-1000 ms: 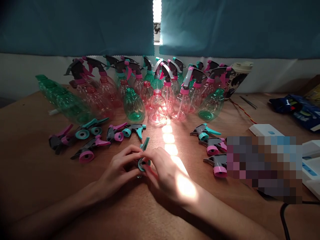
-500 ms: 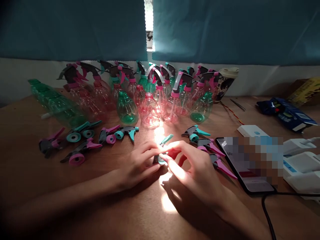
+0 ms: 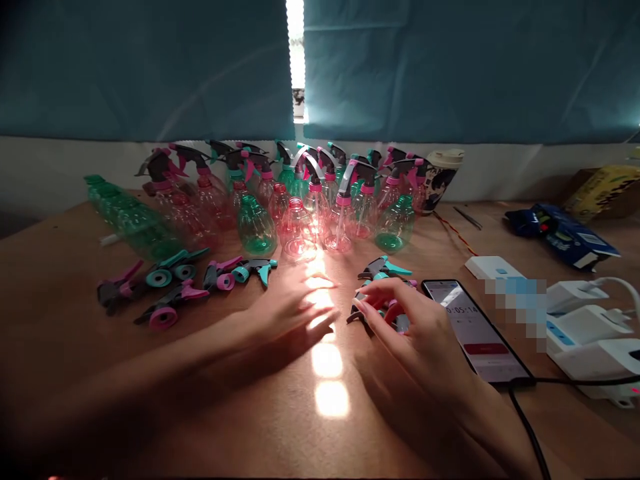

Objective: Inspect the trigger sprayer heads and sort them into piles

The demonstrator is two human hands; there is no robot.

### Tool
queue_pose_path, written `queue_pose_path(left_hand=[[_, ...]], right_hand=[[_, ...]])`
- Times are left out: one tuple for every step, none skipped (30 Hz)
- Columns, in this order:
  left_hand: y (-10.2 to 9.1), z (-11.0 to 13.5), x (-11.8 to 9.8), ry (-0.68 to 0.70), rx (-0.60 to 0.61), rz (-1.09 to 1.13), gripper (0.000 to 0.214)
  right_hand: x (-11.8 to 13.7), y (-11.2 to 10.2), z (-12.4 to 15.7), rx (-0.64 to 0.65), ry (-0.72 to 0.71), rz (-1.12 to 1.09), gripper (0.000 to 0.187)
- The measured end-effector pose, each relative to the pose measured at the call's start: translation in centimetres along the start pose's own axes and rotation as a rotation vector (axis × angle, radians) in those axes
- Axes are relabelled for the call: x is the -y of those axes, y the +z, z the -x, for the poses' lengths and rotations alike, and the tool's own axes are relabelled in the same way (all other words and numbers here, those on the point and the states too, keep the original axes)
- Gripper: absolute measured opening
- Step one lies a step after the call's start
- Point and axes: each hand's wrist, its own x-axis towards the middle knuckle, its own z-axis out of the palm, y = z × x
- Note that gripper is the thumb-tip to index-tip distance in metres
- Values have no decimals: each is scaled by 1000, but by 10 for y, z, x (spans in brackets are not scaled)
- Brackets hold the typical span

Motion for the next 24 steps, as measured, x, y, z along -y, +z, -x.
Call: queue_pose_path(left_hand=[[-11, 6, 6, -35, -7, -35, 24], [-23, 13, 12, -96, -26, -95, 23], [-35, 21, 18, -204, -25, -245, 23], [-46, 28, 24, -321, -24, -401, 22], [-55, 35, 29, -414, -1, -530, 24], [-62, 42, 33, -491, 7, -632, 27], [-66, 48, 37, -536, 5, -680, 29], [-69, 53, 40, -560, 10, -708, 31], [-69, 57, 43, -572, 9, -718, 34], [-68, 60, 45, -573, 8, -715, 35], [-66, 62, 47, -571, 6, -710, 36], [-64, 63, 48, -568, -2, -702, 35], [-63, 63, 49, -562, -16, -689, 32], [-62, 62, 50, -555, -34, -673, 30], [-62, 61, 50, -547, -59, -652, 27], [-63, 60, 50, -538, -88, -629, 25], [-64, 59, 49, -528, -120, -602, 24], [-66, 58, 47, -517, -151, -574, 24], [-69, 58, 45, -507, -179, -551, 26], [-72, 58, 43, -492, -209, -521, 27], [-75, 58, 40, -470, -244, -478, 29], [-78, 59, 37, -444, -284, -420, 30], [-81, 61, 32, -417, -326, -354, 31], [-83, 63, 28, -391, -363, -289, 30]], right_hand=[[-2, 2, 1, 39, -10, 31, 13], [-4, 4, 3, 84, -28, 77, 13], [-6, 7, 5, 130, -54, 131, 12], [-9, 10, 7, 178, -86, 185, 11], [-11, 13, 9, 224, -123, 230, 10], [-13, 16, 11, 264, -160, 264, 9], [-14, 19, 13, 293, -194, 288, 9], [-15, 21, 14, 313, -222, 306, 10], [-16, 23, 15, 326, -243, 323, 10], [-16, 25, 15, 334, -256, 343, 11], [-15, 26, 15, 338, -264, 366, 11], [-15, 27, 15, 341, -268, 388, 11], [-15, 27, 15, 340, -272, 408, 11], [-15, 27, 15, 335, -278, 426, 11], [-15, 26, 14, 330, -282, 442, 11], [-15, 25, 14, 326, -283, 456, 11], [-15, 24, 14, 324, -280, 469, 10], [-14, 23, 14, 326, -275, 480, 10], [-13, 22, 14, 330, -267, 490, 9], [-11, 21, 13, 337, -259, 502, 8], [-10, 22, 13, 346, -251, 519, 8], [-8, 22, 12, 355, -243, 543, 8], [-5, 24, 11, 359, -231, 580, 8], [-3, 26, 10, 348, -212, 629, 9]])
